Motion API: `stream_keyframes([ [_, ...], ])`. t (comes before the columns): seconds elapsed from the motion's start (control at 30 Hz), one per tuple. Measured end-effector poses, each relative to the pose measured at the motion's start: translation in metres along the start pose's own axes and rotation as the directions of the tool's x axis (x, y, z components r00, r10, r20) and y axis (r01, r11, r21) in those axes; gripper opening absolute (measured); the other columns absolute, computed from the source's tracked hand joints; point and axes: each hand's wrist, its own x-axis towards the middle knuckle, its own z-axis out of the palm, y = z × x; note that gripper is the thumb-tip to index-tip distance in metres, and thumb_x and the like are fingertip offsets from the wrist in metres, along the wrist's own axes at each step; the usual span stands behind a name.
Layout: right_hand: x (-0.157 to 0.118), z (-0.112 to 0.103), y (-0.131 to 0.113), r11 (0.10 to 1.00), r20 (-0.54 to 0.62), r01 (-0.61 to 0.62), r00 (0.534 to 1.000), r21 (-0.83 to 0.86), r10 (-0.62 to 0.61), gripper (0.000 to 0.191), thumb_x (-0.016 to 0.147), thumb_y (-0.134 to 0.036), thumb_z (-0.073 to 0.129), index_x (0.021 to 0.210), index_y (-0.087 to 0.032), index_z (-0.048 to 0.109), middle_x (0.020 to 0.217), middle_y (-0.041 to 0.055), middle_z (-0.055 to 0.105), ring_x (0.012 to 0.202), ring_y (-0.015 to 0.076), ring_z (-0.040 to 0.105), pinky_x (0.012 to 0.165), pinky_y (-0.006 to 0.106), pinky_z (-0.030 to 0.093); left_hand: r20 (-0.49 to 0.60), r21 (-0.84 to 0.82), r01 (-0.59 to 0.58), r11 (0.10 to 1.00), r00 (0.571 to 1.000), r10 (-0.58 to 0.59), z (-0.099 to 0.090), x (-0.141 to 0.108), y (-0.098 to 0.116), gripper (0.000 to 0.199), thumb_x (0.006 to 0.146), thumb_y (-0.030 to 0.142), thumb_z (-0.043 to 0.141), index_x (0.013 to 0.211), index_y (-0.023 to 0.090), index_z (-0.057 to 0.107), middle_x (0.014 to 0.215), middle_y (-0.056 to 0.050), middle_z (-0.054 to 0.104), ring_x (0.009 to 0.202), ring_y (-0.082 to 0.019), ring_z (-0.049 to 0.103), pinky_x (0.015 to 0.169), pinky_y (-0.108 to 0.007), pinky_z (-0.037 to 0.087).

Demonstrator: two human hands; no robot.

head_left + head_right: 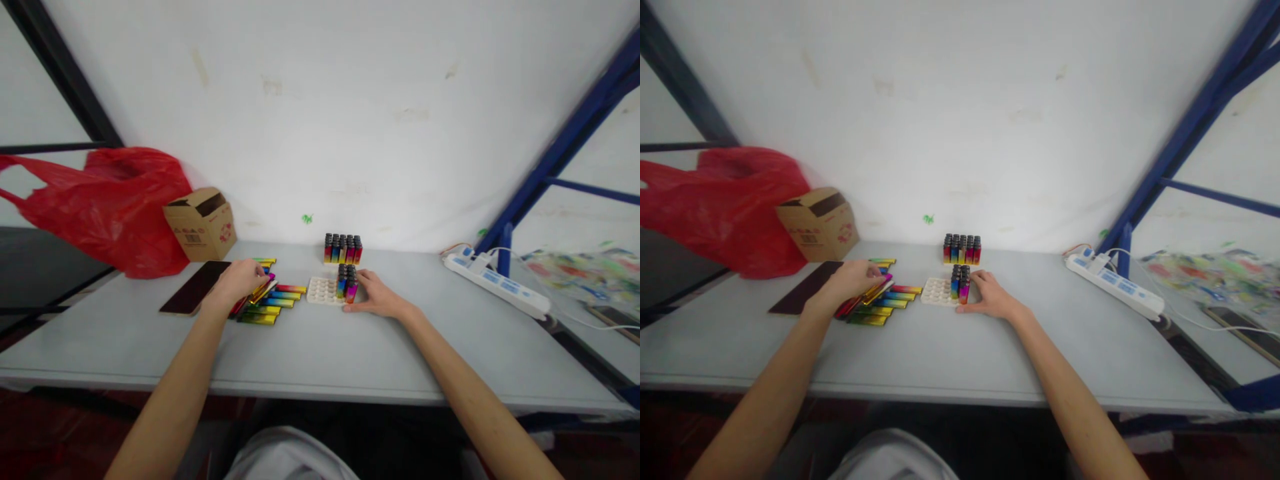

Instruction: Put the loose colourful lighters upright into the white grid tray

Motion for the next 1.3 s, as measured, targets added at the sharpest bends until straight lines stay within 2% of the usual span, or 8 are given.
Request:
stream_keyframes([
  [0.3,0.0,0.001,0.0,1.0,-0.013,0.004,1.0,0.013,-0.003,0.088,0.073,-0.07,0.079,0.138,-0.016,0.056,0.132,0.0178,0.055,0.124,0.036,0.052,0.111,0.056,0.042,0.043,-0.033,-0.053,0.998,0.998,0.054,0.004,-0.002,0.008,0.026,0.078,0.037,0.069,0.057,0.022,0.064,0.063,-0.007,0.068,0.066,-0.025,0.064,0.061,-0.03,0.037],
  [0.47,0.0,0.0,-0.001,1.0,-0.016,0.016,1.0,0.013,-0.016,0.087,0.073,-0.069,0.079,0.139,-0.016,0.056,0.133,0.0181,0.056,0.125,0.0365,0.052,0.111,0.056,0.043,-0.177,-0.313,-0.076,0.947,0.984,0.021,0.004,-0.002,0.013,0.017,0.079,0.035,0.071,0.076,0.022,0.061,0.075,-0.006,0.071,0.078,-0.026,0.066,0.071,-0.032,0.045],
  [0.53,0.0,0.0,-0.002,1.0,-0.013,0.016,1.0,0.007,-0.016,0.087,0.074,-0.069,0.079,0.139,-0.015,0.056,0.134,0.0187,0.055,0.126,0.0366,0.051,0.112,0.056,0.043,-0.224,-0.573,-0.13,0.809,0.975,-0.002,0.005,-0.002,0.019,0.026,0.081,0.041,0.071,0.09,0.022,0.056,0.078,-0.004,0.072,0.077,-0.024,0.067,0.075,-0.033,0.049],
  [0.67,0.0,-0.001,-0.002,1.0,-0.011,0.008,1.0,0.002,-0.008,0.088,0.073,-0.067,0.081,0.139,-0.015,0.056,0.135,0.0187,0.054,0.127,0.0364,0.051,0.112,0.055,0.042,-0.11,-0.945,-0.15,0.292,0.983,0.148,0.005,-0.012,0.045,0.04,0.083,0.048,0.072,0.105,0.024,0.048,0.077,0.001,0.07,0.07,-0.019,0.067,0.073,-0.034,0.053],
  [0.73,0.0,-0.001,-0.003,1.0,-0.012,0.011,1.0,-0.001,-0.011,0.087,0.073,-0.066,0.081,0.139,-0.015,0.056,0.134,0.0183,0.054,0.126,0.036,0.051,0.112,0.055,0.042,-0.014,-0.994,-0.04,0.099,0.968,0.25,0.005,-0.02,0.061,0.039,0.083,0.044,0.074,0.104,0.025,0.046,0.081,0.0,0.07,0.066,-0.016,0.063,0.067,-0.031,0.051],
  [0.83,0.0,-0.001,-0.003,1.0,-0.016,0.02,1.0,-0.004,-0.021,0.085,0.073,-0.067,0.081,0.137,-0.016,0.057,0.132,0.0171,0.056,0.124,0.0355,0.052,0.11,0.054,0.044,0.131,-0.984,0.166,-0.064,0.921,0.367,0.01,-0.03,0.082,0.029,0.088,0.04,0.069,0.097,0.024,0.047,0.076,0.001,0.064,0.059,-0.013,0.054,0.057,-0.025,0.045],
  [1.07,0.0,0.0,-0.003,1.0,-0.021,0.012,1.0,-0.003,-0.012,0.081,0.073,-0.068,0.08,0.133,-0.018,0.058,0.13,0.0161,0.056,0.122,0.0353,0.053,0.108,0.054,0.046,0.282,-0.916,0.382,-0.125,0.832,0.478,0.033,-0.033,0.096,0.043,0.097,0.054,0.046,0.077,0.017,0.058,0.06,0.002,0.039,0.056,-0.015,0.043,0.053,-0.026,0.041],
  [1.3,0.0,-0.002,-0.005,1.0,-0.006,0.015,1.0,-0.025,-0.015,0.081,0.074,-0.068,0.079,0.132,-0.015,0.058,0.129,0.0168,0.056,0.122,0.0349,0.052,0.11,0.052,0.044,0.323,-0.91,0.404,-0.092,0.83,0.455,0.04,-0.035,0.097,0.041,0.097,0.045,0.04,0.066,0.019,0.049,0.061,0.003,0.032,0.052,-0.013,0.033,0.05,-0.024,0.036],
])
